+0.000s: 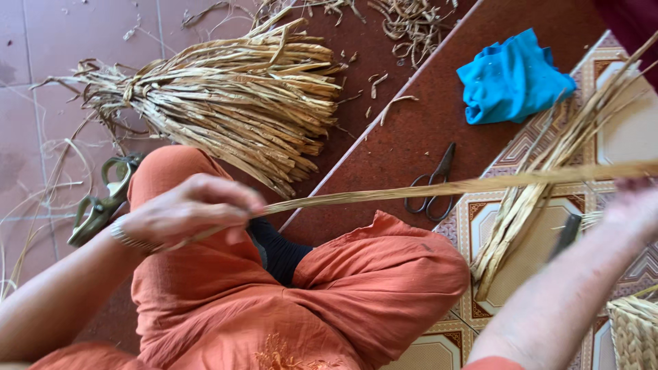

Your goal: The person sits on a tiled floor and repeatedly trims dried plant fibers using shears. They pick individual fibers from a bundle, cut them to length, and place the trimmed pieces into a woven basket. A knife and a blue cloth are visible nearby but not used.

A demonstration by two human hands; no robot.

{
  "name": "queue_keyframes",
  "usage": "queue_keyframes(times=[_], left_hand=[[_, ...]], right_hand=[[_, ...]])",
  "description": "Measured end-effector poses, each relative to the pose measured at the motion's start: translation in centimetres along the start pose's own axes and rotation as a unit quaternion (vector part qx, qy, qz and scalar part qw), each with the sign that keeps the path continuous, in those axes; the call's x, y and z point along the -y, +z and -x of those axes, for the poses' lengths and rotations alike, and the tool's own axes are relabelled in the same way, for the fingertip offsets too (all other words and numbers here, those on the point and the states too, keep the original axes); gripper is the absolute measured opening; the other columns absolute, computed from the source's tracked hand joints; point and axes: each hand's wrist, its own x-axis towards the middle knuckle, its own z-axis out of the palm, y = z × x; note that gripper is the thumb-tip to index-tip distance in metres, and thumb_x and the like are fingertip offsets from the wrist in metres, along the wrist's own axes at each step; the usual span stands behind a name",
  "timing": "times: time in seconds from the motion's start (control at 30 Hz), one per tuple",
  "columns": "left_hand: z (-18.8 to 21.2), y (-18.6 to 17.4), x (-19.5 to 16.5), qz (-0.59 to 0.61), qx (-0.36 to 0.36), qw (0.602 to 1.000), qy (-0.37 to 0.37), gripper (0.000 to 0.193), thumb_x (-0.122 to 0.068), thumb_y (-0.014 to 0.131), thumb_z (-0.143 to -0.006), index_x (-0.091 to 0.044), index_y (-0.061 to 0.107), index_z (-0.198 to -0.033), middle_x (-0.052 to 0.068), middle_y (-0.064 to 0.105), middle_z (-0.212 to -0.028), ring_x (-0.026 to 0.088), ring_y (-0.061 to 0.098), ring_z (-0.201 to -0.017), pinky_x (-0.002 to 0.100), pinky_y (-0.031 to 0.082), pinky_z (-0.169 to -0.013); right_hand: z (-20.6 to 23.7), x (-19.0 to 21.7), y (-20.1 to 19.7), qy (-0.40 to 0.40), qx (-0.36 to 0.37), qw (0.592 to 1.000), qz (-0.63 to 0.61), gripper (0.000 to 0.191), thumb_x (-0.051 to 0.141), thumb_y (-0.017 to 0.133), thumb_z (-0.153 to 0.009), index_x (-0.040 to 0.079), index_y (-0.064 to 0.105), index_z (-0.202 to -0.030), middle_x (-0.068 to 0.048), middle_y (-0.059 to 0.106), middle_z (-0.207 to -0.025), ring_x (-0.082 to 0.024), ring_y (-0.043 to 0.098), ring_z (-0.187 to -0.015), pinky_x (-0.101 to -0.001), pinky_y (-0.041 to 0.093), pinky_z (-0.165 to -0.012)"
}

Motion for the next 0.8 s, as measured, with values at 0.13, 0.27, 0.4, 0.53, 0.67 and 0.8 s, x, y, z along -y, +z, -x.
queue_keyframes(times=[0.13, 0.27, 0.4, 0.53, 0.67, 0.8], left_hand=[[4.6, -2.0, -1.4, 0.128, 0.112, 0.915, 0.367, 0.03, -0.011, 0.052, -0.106, 0.008, 0.073, -0.116, 0.022, 0.078, -0.097, 0.029, 0.078, -0.089, 0.039, 0.063, -0.084], [6.2, -1.9, -2.5, 0.2, 0.034, 0.862, 0.465, 0.03, -0.01, 0.053, -0.104, 0.009, 0.068, -0.121, 0.022, 0.074, -0.104, 0.033, 0.074, -0.101, 0.046, 0.058, -0.097], [2.9, -1.5, -3.4, 0.034, -0.196, 0.875, 0.441, 0.02, -0.004, 0.058, -0.112, 0.004, 0.069, -0.126, 0.016, 0.07, -0.098, 0.02, 0.067, -0.09, 0.034, 0.056, -0.086], [-3.0, -1.1, -5.1, -0.007, -0.188, 0.853, 0.487, 0.015, -0.009, 0.064, -0.109, -0.002, 0.071, -0.12, 0.003, 0.059, -0.108, 0.009, 0.06, -0.089, 0.024, 0.055, -0.078], [-8.9, 0.5, -6.4, 0.012, -0.18, 0.925, 0.333, 0.02, -0.016, 0.067, -0.099, -0.006, 0.076, -0.115, 0.0, 0.071, -0.095, 0.007, 0.065, -0.079, 0.022, 0.057, -0.067], [-14.0, 2.3, -6.3, 0.058, -0.144, 0.92, 0.361, 0.021, -0.015, 0.072, -0.095, -0.005, 0.075, -0.113, 0.0, 0.074, -0.092, 0.006, 0.066, -0.079, 0.023, 0.059, -0.071]], right_hand=[[3.5, -3.6, 6.8, -0.018, 0.164, 0.981, 0.101, 0.035, 0.024, 0.072, -0.107, 0.003, 0.059, -0.131, -0.019, 0.072, -0.107, -0.029, 0.076, -0.083, -0.0413, 0.069, -0.073], [8.9, -10.6, 9.5, -0.057, 0.228, 0.897, 0.375, 0.017, 0.014, 0.073, -0.095, 0.009, 0.065, -0.11, -0.005, 0.07, -0.093, -0.014, 0.071, -0.069, -0.0273, 0.057, -0.052], [14.6, -16.6, 7.8, -0.023, 0.2, 0.624, 0.755, 0.033, 0.031, 0.09, -0.076, 0.01, 0.073, -0.095, -0.011, 0.076, -0.096, -0.03, 0.073, -0.091, -0.0438, 0.057, -0.086], [16.8, -18.9, 5.2, -0.017, 0.194, 0.551, 0.812, 0.052, 0.027, 0.095, -0.065, 0.011, 0.068, -0.106, -0.016, 0.072, -0.109, -0.035, 0.069, -0.105, -0.0449, 0.054, -0.09], [16.7, -19.3, 4.5, 0.017, 0.197, 0.573, 0.795, 0.05, 0.023, 0.093, -0.066, 0.011, 0.069, -0.107, -0.017, 0.074, -0.11, -0.036, 0.07, -0.108, -0.0434, 0.055, -0.095], [16.4, -19.0, 5.5, 0.022, 0.175, 0.615, 0.769, 0.046, 0.021, 0.089, -0.069, 0.007, 0.068, -0.108, -0.019, 0.076, -0.102, -0.031, 0.072, -0.092, -0.0398, 0.056, -0.08]])
